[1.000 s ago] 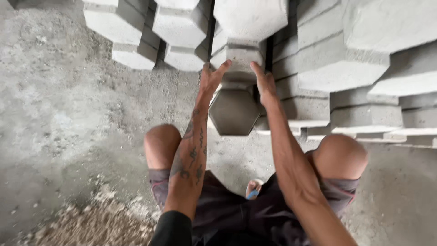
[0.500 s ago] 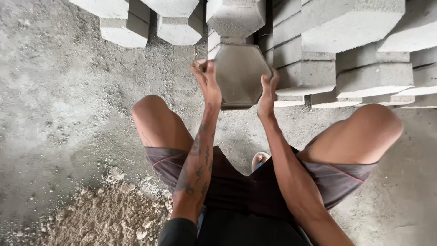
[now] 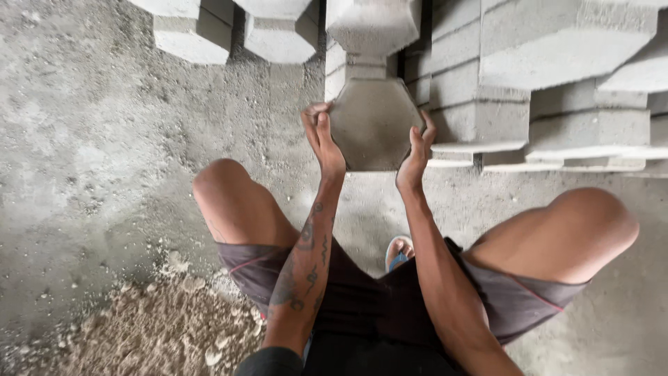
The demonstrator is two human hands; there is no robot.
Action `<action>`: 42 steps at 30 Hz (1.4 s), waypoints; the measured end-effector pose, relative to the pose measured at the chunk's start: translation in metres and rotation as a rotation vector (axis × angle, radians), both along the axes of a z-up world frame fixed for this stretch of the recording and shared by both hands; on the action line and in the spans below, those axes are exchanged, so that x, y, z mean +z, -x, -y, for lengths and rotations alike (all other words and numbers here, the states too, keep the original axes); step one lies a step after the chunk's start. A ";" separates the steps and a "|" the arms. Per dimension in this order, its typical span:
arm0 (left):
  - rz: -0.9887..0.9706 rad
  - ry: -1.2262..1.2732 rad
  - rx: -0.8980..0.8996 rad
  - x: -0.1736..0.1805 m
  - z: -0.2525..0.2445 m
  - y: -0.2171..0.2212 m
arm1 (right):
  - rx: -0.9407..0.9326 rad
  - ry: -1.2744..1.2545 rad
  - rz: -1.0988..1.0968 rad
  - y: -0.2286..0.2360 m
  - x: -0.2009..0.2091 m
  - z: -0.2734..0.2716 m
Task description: The person picks up hexagonal concrete paving blocks from a stack and carries them across a workshop floor to place them into an organized interlocking arrangement against a wall.
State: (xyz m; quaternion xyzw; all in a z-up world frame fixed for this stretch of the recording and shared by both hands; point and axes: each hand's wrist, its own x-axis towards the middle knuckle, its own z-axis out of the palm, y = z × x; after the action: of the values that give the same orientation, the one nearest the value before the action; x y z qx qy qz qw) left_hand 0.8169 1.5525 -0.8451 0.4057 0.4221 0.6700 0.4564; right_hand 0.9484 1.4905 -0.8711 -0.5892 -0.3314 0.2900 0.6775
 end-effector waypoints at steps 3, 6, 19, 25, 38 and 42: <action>0.013 0.006 0.027 -0.004 -0.002 -0.002 | -0.013 0.014 -0.017 0.009 0.014 -0.003; 0.112 0.037 0.085 -0.016 -0.005 -0.001 | -0.022 -0.068 -0.051 0.013 0.011 -0.002; 0.496 0.890 -0.172 -0.086 -0.023 0.012 | -0.101 0.391 -0.942 -0.029 0.004 0.020; 0.479 0.833 -0.145 -0.032 -0.010 0.010 | 0.016 0.489 -0.869 -0.063 -0.014 0.072; 0.376 0.677 0.120 -0.022 0.094 0.044 | 0.432 0.713 -0.635 -0.174 0.109 0.132; 0.413 0.680 0.200 0.155 0.138 0.081 | 0.590 0.814 -0.559 -0.178 0.206 0.120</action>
State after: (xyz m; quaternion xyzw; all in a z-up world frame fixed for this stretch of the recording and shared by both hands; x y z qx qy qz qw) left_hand 0.7356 1.4145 -0.6901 0.0456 0.5564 0.6008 0.5721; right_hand 1.1262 1.3704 -0.6655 -0.5861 -0.1517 0.7156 0.3484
